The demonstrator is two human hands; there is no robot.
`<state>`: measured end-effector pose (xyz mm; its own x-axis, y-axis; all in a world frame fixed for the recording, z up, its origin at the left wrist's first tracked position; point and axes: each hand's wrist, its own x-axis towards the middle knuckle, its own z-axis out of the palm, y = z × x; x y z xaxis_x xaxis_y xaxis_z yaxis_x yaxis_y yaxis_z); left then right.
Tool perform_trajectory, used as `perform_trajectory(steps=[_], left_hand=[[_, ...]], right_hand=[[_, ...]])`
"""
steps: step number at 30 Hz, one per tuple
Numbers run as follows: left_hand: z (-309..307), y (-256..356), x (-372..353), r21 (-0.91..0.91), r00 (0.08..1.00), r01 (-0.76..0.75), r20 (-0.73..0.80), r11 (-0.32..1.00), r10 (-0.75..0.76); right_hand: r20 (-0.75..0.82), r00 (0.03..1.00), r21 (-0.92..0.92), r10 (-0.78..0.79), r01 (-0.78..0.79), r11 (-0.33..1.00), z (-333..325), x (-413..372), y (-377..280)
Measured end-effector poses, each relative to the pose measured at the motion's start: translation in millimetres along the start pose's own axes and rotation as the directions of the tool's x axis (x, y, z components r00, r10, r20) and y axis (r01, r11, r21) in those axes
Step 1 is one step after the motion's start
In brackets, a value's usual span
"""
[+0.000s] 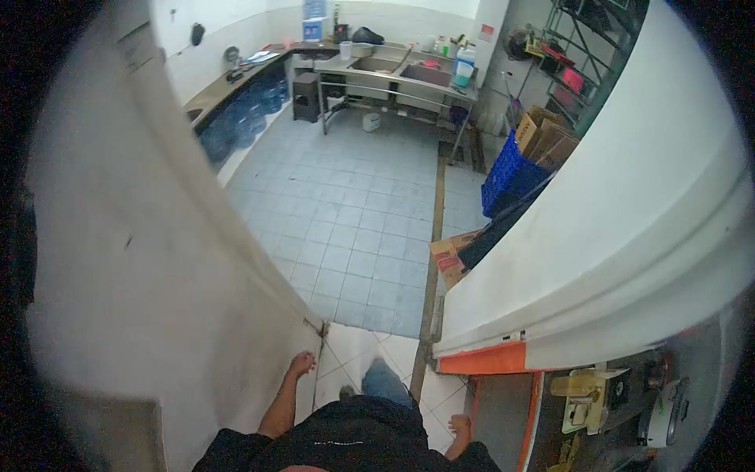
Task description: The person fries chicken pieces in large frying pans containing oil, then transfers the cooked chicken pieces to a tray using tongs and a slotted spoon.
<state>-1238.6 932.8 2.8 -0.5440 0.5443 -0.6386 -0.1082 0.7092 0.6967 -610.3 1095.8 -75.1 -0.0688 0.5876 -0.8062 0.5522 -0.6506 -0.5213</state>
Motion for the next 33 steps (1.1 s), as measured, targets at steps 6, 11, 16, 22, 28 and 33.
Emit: perform_trajectory(steps=[6, 11, 16, 22, 28, 33], left_hand=[[-22, 112, 185, 0.141, 0.983, -0.177, -0.032, 0.974, 0.183], [-25, 158, 237, 0.539, 0.993, -0.071, 0.119, 0.839, 0.007], [-38, 164, 264, 0.504, 0.959, -0.227, 0.264, 0.834, 0.102], [-46, 238, 333, 0.494, 0.965, -0.104, 0.261, 0.863, -0.033], [-61, 360, 525, 0.698, 0.902, -0.374, 0.427, 0.611, 0.064], [-69, 513, 747, 0.205, 0.913, 0.269, 0.258, 0.941, -0.317]], right_hand=[[0.231, 0.895, 0.136, 0.382, -0.418, 0.898, 44, 36, -102], [0.09, 0.987, -0.157, -0.134, 0.147, 0.977, 116, 172, -223], [0.179, 0.865, -0.393, -0.469, 0.5, 0.771, 141, 296, -493], [0.045, 0.682, -0.255, -0.73, 0.714, 0.652, 111, 352, -772], [-0.261, 0.76, -0.29, -0.595, 0.527, 0.799, 97, 420, -848], [-0.186, 0.972, -0.293, -0.143, 0.084, 0.952, 116, 469, -792]])
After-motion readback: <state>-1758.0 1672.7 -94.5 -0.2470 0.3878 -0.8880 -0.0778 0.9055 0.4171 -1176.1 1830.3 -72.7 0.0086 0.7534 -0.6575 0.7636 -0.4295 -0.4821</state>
